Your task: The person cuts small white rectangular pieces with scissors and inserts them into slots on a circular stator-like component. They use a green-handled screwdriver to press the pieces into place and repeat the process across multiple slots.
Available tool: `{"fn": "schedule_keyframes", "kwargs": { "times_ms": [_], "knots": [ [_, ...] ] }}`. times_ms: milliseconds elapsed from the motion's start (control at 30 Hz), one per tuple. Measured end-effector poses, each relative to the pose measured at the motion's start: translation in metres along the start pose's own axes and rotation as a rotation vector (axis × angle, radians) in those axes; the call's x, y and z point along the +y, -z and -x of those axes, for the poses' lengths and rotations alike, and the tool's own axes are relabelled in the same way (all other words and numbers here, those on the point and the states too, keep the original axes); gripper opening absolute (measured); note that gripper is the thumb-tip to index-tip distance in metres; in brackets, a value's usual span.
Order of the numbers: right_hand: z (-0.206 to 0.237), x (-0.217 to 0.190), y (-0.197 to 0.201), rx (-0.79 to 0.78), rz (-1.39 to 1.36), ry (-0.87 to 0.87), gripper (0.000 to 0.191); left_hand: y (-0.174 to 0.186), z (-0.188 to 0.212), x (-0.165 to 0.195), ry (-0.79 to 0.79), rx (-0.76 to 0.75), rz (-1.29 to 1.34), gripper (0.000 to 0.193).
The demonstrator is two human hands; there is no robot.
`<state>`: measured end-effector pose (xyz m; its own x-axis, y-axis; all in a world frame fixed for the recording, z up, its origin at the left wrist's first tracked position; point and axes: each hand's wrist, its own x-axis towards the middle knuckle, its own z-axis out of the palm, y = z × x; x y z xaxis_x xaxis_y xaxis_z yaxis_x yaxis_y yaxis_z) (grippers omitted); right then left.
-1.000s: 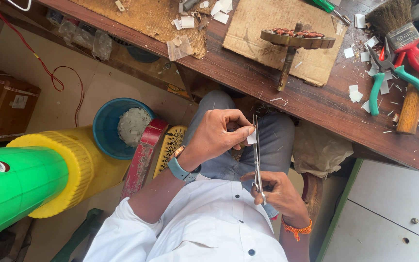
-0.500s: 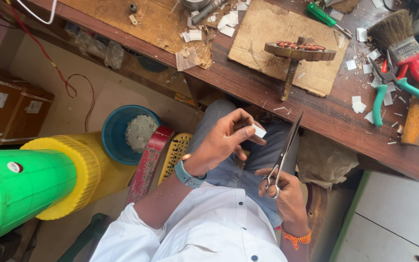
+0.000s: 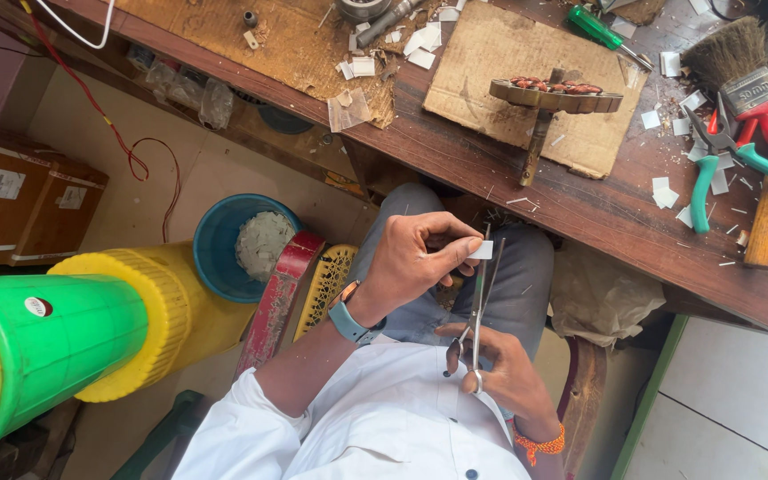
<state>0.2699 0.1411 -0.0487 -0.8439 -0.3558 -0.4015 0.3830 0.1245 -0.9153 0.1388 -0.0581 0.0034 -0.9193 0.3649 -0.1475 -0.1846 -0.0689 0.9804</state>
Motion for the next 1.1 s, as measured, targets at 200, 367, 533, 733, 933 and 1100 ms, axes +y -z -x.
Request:
{"fn": "schedule_keyframes", "kwargs": {
  "times_ms": [200, 367, 533, 733, 933, 1100],
  "knots": [
    [0.003, 0.004, 0.0, 0.086, -0.028, -0.087, 0.074, -0.003, 0.002, 0.005, -0.023, -0.013, -0.014, 0.017],
    [0.009, 0.014, 0.006, 0.101, 0.015, -0.06, 0.046, -0.003, 0.005, 0.0, -0.008, -0.006, 0.02, 0.017],
    [0.018, 0.012, 0.005, 0.315, -0.052, -0.069, 0.03, 0.005, -0.001, -0.008, -0.041, 0.02, 0.235, 0.018],
    [0.021, -0.031, 0.048, 0.572, 0.091, -0.09, 0.038, 0.024, 0.002, -0.02, 0.16, -0.186, 0.613, 0.019],
    [0.029, -0.084, 0.1, 0.549, 0.177, -0.019, 0.054, 0.027, 0.02, -0.039, 0.126, -0.081, 0.495, 0.019],
    [0.012, -0.105, 0.125, 0.642, 0.35, 0.008, 0.06, 0.028, 0.031, -0.04, 0.148, -0.02, 0.427, 0.016]
  ]
}}
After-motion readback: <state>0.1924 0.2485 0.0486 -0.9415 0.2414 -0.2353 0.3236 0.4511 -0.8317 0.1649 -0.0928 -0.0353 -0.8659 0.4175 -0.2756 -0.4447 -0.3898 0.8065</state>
